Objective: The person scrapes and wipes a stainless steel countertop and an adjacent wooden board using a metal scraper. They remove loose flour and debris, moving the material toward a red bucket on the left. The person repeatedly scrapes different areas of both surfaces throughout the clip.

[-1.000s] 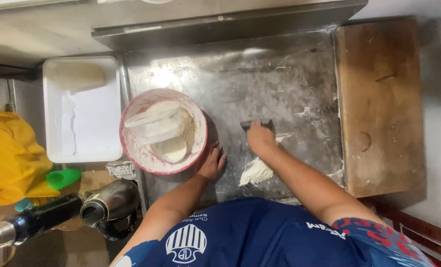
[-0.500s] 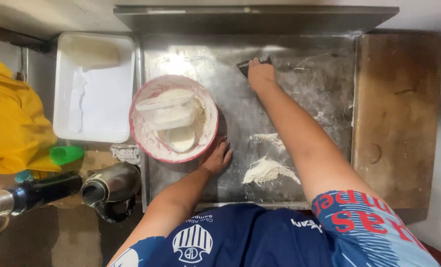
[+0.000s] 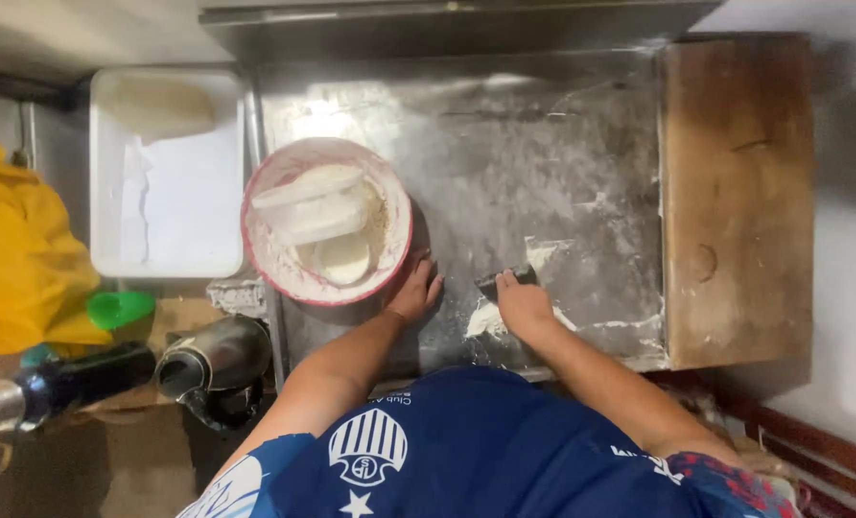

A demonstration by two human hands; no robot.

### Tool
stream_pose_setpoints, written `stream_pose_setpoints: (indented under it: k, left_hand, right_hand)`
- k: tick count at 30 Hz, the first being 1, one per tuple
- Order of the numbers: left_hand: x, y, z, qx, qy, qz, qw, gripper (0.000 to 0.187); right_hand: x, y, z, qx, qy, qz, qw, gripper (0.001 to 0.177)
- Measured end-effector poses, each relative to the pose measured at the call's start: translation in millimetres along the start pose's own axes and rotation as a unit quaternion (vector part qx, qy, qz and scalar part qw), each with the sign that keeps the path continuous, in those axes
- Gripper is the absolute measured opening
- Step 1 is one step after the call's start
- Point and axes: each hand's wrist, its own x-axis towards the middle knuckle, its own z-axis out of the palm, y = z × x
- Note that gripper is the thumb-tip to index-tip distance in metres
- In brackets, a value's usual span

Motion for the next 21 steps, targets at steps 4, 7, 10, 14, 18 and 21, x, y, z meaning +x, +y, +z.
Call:
stream_pose_setpoints:
  k: [4,7,10,14,18,21]
  left_hand:
    - [0,-14,23,-0.016,0.022,0.007,1.000,0.035]
    - [-7,-16,31,-0.026,0.021,0.009,0.999,0.035]
    - [3,2,3,-0.046,0.011,0.021,0.999,0.035]
    - [-8,-26,40,-0.065,0.026,0.020,0.997,0.035]
    - [-7,-26,37,-0.039,0.050,0.041,0.997,0.035]
    - [-8,-47,65,-0.039,0.056,0.049,0.996,0.034]
  right_hand:
    - [10,2,-122,0.269,-0.001,0.199,0.942,0.062]
    - [69,52,-89,0.065,0.086,0.129,0.986,0.046]
    - [97,78,-43,0.072,0.071,0.185,0.978,0.046]
    - [8,16,-35,0.065,0.056,0.166,0.982,0.038]
    - [-53,-12,-35,0.173,-0.010,0.147,0.974,0.045]
    - [-45,15,-65,0.140,0.025,0.175,0.974,0.039]
